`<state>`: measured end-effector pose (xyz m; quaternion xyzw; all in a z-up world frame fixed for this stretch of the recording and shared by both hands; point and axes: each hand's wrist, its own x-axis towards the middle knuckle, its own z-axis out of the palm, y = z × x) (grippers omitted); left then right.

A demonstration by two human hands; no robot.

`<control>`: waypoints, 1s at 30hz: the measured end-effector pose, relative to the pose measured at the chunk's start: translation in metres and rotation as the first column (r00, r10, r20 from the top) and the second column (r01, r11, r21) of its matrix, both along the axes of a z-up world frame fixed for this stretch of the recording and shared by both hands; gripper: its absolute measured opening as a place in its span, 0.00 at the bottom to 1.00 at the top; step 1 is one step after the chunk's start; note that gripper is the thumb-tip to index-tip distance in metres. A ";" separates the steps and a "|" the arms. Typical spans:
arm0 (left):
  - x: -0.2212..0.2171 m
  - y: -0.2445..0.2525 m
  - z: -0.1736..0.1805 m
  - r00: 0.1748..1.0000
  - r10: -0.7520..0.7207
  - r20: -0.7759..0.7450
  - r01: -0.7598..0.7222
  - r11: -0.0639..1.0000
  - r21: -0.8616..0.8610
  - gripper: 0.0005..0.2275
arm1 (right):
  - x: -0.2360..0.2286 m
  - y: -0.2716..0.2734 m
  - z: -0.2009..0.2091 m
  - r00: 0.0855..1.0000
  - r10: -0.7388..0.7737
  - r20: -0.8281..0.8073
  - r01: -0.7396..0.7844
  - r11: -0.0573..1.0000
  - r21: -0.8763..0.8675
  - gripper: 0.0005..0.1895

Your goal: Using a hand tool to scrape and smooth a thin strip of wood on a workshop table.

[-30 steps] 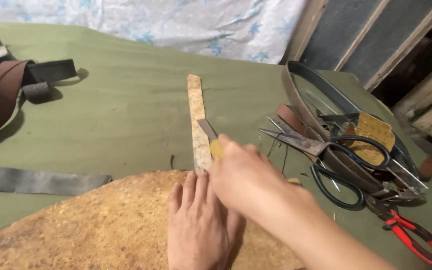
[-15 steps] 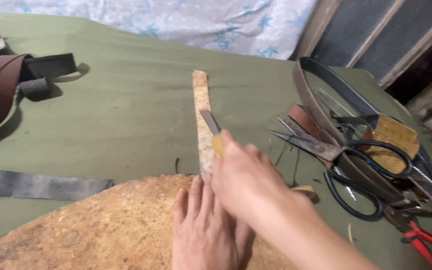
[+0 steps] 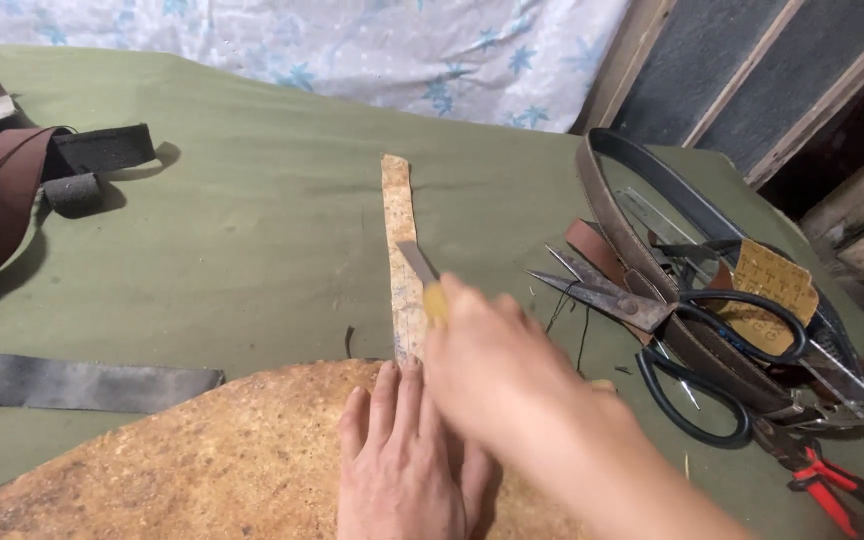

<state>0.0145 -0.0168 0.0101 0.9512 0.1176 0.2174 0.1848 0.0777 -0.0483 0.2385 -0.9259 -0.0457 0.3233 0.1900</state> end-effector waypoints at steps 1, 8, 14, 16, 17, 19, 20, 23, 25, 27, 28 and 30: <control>0.002 0.002 -0.021 0.999 0.033 0.035 -0.039 0.981 0.188 0.32 | -0.008 -0.007 -0.003 0.999 0.040 0.011 -0.039 0.998 -0.043 0.21; 0.000 0.001 0.001 1.000 0.010 -0.022 -0.008 0.993 0.116 0.39 | 0.002 -0.009 -0.019 0.999 0.015 0.050 -0.015 1.000 -0.002 0.27; 0.001 0.002 0.050 0.996 -0.023 0.088 0.027 0.999 -0.040 0.28 | 0.002 -0.002 -0.015 1.000 -0.026 -0.004 0.026 0.997 0.067 0.31; 0.004 0.009 0.049 0.994 -0.042 -0.100 0.048 0.997 0.056 0.24 | -0.014 -0.012 -0.020 1.000 -0.008 0.018 0.008 1.000 -0.004 0.31; 0.006 0.010 0.048 0.957 -0.049 -0.287 0.095 0.985 0.148 0.20 | -0.021 -0.020 -0.022 0.999 0.005 0.039 -0.002 0.997 -0.073 0.32; 0.009 0.015 0.054 0.966 -0.069 -0.251 0.099 0.989 0.110 0.14 | -0.015 -0.020 -0.019 1.000 0.000 0.031 0.002 0.998 -0.063 0.31; 0.010 0.017 0.058 0.973 -0.082 -0.215 0.101 0.992 0.078 0.11 | -0.012 -0.022 -0.017 1.000 -0.001 0.024 0.003 0.999 -0.046 0.31; 0.018 0.017 0.067 0.959 -0.043 -0.281 0.076 0.991 0.107 0.12 | -0.005 -0.029 -0.008 1.000 0.002 0.010 -0.002 1.000 0.001 0.30; 0.022 0.019 0.053 0.974 -0.027 -0.227 0.064 0.985 0.159 0.15 | 0.001 -0.021 0.007 1.000 -0.024 -0.004 0.024 0.999 -0.039 0.31; 0.022 0.023 0.048 0.985 0.003 -0.174 0.035 0.976 0.214 0.19 | 0.001 -0.018 0.010 0.999 -0.035 -0.020 0.034 0.997 -0.072 0.32; 0.020 0.022 0.049 0.983 -0.017 -0.182 0.049 0.984 0.171 0.19 | 0.000 -0.019 0.005 0.995 -0.064 -0.071 0.067 0.997 0.039 0.32; 0.016 0.022 0.047 0.982 -0.033 -0.187 0.057 0.991 0.124 0.20 | -0.010 -0.022 0.003 0.989 -0.081 -0.122 0.099 0.985 0.145 0.34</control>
